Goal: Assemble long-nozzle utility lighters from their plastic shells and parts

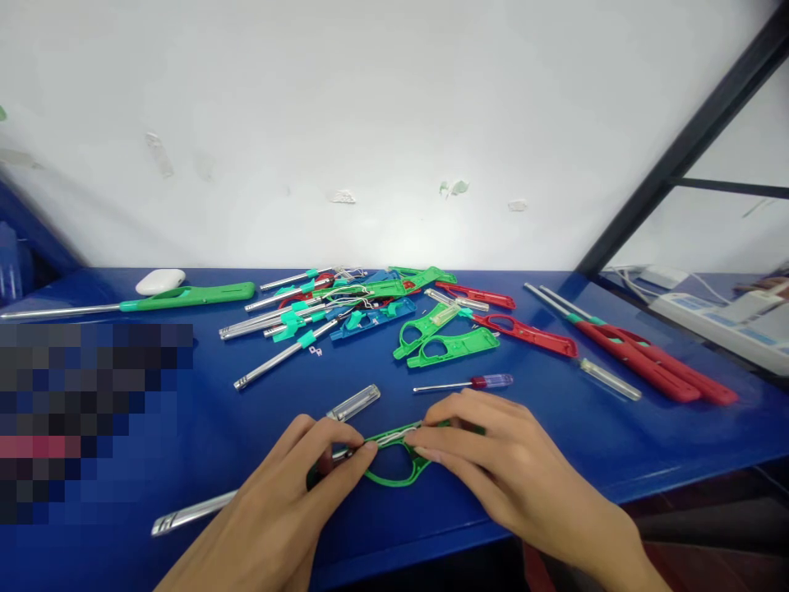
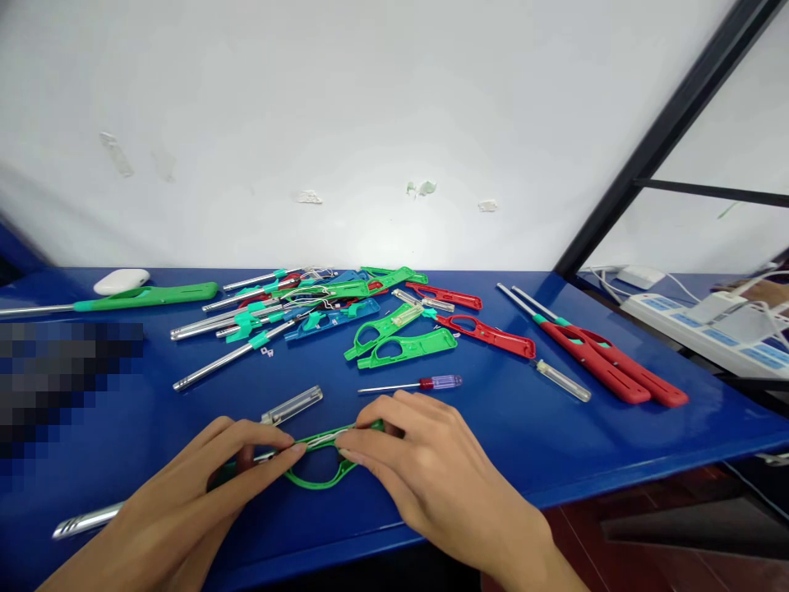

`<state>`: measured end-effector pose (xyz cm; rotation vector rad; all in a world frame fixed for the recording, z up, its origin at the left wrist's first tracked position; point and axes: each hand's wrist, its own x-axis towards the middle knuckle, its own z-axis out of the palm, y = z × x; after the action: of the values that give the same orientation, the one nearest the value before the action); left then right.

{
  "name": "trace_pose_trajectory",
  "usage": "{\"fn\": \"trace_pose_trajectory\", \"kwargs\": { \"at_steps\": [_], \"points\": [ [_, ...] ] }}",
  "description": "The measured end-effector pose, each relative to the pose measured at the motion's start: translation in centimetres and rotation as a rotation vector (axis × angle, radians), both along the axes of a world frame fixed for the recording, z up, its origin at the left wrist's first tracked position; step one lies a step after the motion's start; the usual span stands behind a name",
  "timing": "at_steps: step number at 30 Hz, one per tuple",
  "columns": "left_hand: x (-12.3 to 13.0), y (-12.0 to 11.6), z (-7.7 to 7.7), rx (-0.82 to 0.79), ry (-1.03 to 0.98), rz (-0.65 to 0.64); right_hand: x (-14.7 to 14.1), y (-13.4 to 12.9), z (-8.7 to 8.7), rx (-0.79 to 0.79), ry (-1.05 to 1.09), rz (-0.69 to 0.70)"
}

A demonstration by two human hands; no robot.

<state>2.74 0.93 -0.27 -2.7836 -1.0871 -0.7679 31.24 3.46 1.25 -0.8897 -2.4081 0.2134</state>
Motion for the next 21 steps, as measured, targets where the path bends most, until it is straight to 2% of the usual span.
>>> {"fn": "trace_pose_trajectory", "kwargs": {
  "at_steps": [9, 21],
  "points": [
    [0.60, 0.38, 1.05, 0.120, -0.068, -0.003, -0.01, 0.03, -0.07, -0.081, 0.017, 0.005],
    [0.46, 0.63, 0.60, 0.096, -0.049, -0.002, -0.21, 0.00, 0.23, -0.143, 0.026, 0.009]
  ]
}}
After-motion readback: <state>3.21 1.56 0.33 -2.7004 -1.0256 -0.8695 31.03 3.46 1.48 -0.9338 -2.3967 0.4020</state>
